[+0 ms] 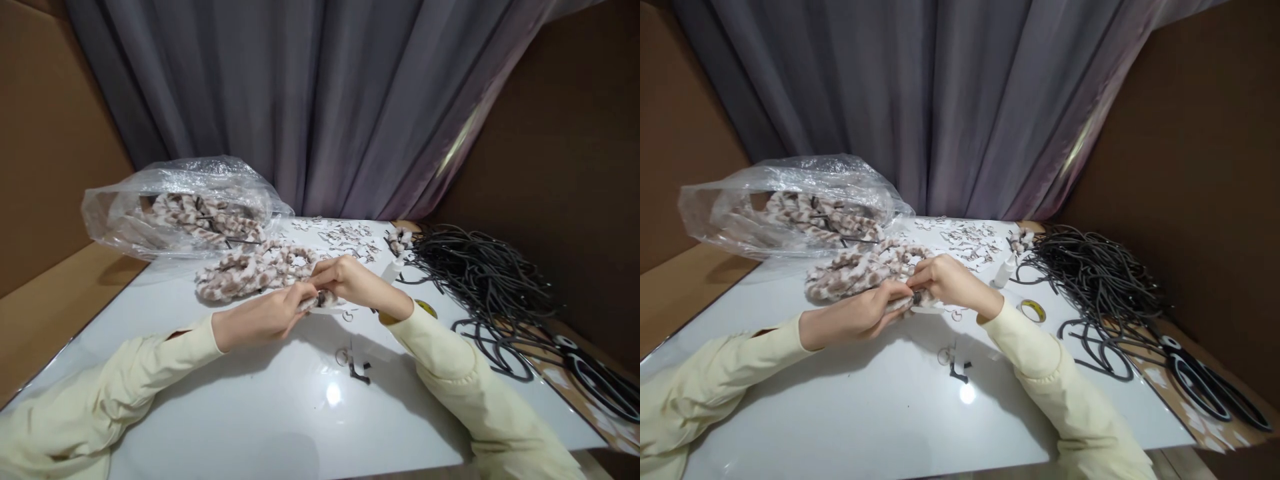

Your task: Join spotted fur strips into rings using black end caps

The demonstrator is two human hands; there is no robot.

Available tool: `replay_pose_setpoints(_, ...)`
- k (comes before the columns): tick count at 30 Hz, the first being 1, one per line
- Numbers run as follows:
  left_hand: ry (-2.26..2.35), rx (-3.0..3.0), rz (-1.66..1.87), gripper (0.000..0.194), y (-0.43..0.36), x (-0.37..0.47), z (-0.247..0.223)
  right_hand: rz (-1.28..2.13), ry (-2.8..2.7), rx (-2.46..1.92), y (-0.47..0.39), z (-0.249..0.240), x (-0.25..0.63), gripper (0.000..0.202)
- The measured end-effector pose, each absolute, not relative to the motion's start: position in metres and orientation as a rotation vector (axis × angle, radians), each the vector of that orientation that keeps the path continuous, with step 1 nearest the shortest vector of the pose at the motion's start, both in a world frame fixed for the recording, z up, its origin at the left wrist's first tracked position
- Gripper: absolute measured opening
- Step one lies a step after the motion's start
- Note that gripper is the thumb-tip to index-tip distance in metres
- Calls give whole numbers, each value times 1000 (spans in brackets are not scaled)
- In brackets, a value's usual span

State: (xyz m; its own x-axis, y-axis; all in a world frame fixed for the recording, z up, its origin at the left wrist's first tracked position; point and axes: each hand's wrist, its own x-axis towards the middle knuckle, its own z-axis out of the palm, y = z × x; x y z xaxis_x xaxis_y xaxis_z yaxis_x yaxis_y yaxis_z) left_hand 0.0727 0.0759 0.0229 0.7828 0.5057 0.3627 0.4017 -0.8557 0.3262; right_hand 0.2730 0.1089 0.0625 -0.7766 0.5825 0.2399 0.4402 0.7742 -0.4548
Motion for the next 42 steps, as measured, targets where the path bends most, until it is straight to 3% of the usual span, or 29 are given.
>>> replay_pose_setpoints(4,727,2618,637,26,74,72,28,786,-2552,-725,113,66,276,28)
replay_pose_setpoints(9,816,2439,641,26,70,75,41,846,-2572,-721,117,64,277,30)
replay_pose_setpoints(14,970,2088,703,23,68,78,51,537,-2487,-905,116,72,282,43)
replay_pose_setpoints(17,1042,1790,708,27,69,80,55,288,-2250,-1077,105,84,283,29)
replay_pose_setpoints(22,964,1421,929,26,76,83,55,501,-2211,-1068,79,92,272,20)
replay_pose_setpoints(28,862,1230,1025,17,79,83,56,256,-2305,-1166,76,66,251,23)
replay_pose_setpoints(35,834,1421,981,19,73,83,56,808,-2116,-1269,82,53,241,35)
replay_pose_setpoints(42,932,1903,1010,19,70,79,48,746,-2045,-1166,78,47,235,38)
